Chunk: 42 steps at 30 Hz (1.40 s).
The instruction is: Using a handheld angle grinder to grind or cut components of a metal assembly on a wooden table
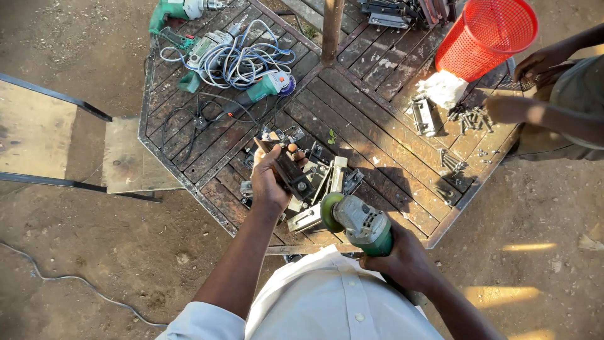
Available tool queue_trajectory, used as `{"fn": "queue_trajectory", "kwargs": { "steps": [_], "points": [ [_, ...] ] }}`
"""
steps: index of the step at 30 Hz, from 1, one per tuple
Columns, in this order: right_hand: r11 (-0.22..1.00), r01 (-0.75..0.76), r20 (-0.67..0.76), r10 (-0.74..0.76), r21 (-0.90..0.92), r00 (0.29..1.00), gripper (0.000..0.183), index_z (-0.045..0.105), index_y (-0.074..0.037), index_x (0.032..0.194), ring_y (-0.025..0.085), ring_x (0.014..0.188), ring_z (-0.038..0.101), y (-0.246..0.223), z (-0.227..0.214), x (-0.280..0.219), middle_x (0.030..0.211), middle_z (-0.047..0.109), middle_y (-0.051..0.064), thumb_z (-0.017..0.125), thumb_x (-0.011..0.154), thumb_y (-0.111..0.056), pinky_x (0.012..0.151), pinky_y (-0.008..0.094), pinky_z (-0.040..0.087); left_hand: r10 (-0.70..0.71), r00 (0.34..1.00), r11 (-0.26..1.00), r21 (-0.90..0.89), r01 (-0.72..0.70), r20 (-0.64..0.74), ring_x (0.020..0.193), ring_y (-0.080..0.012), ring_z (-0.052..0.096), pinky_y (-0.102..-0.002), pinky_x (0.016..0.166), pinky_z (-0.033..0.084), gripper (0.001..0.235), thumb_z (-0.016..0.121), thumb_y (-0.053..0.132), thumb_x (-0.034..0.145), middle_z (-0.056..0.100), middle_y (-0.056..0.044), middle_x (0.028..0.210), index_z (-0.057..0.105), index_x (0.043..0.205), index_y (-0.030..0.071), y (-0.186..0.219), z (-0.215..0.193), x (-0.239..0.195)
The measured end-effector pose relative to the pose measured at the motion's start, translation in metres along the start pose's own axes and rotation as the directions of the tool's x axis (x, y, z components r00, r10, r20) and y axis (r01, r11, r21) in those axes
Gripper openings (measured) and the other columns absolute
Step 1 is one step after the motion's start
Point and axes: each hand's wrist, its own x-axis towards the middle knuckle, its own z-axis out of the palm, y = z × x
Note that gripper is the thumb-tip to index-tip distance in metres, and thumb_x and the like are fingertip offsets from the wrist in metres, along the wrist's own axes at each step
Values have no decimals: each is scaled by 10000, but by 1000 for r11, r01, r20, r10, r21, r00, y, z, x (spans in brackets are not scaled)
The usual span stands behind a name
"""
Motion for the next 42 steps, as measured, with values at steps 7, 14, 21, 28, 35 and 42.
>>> {"fn": "queue_trajectory", "kwargs": {
  "steps": [7,14,21,28,35,42],
  "points": [
    [987,37,-55,-29,154,998,720,717,-105,1208,176,932,697,-2,-2,6,1041,810,51,916,517,-96,848,327,557,-28,983,999,-25,33,183,711,-240,632,-401,679,579,196,604,261,997,665,-77,871,447,1068,169,-15,-2,4],
    [983,104,36,-110,150,993,683,726,-104,1197,165,922,671,-7,-10,15,1030,805,39,888,534,-136,848,329,546,-29,961,983,-167,77,274,663,-195,606,-329,617,546,211,556,306,1027,633,-56,836,481,1036,109,-28,11,6],
    [954,108,47,-126,280,991,632,710,-61,1148,173,795,641,4,-19,20,878,764,65,905,547,-65,751,330,547,-87,928,972,-172,159,362,592,-230,638,-323,511,550,371,561,420,1011,613,-87,716,615,881,77,-35,2,17],
    [880,380,-10,-393,284,919,605,720,-66,1040,340,897,717,28,-22,31,878,746,175,980,498,-135,807,482,531,-66,906,986,-115,124,418,790,-274,682,-338,784,595,387,557,477,1000,619,-99,787,590,986,92,-48,-9,45],
    [985,141,93,-150,103,984,680,720,-143,1229,127,890,636,-4,-39,11,984,797,-8,865,566,-180,834,293,538,4,996,977,-214,15,88,669,-218,607,-373,638,558,223,635,300,970,621,-61,817,546,975,96,-63,24,27],
    [991,130,56,-128,-28,990,737,695,-245,1270,116,810,635,-7,-52,9,913,787,-39,830,546,-226,732,286,519,63,998,995,-75,-61,18,760,-251,626,-445,737,580,224,654,255,980,635,-78,848,580,1053,56,-72,36,21]
  ]
}}
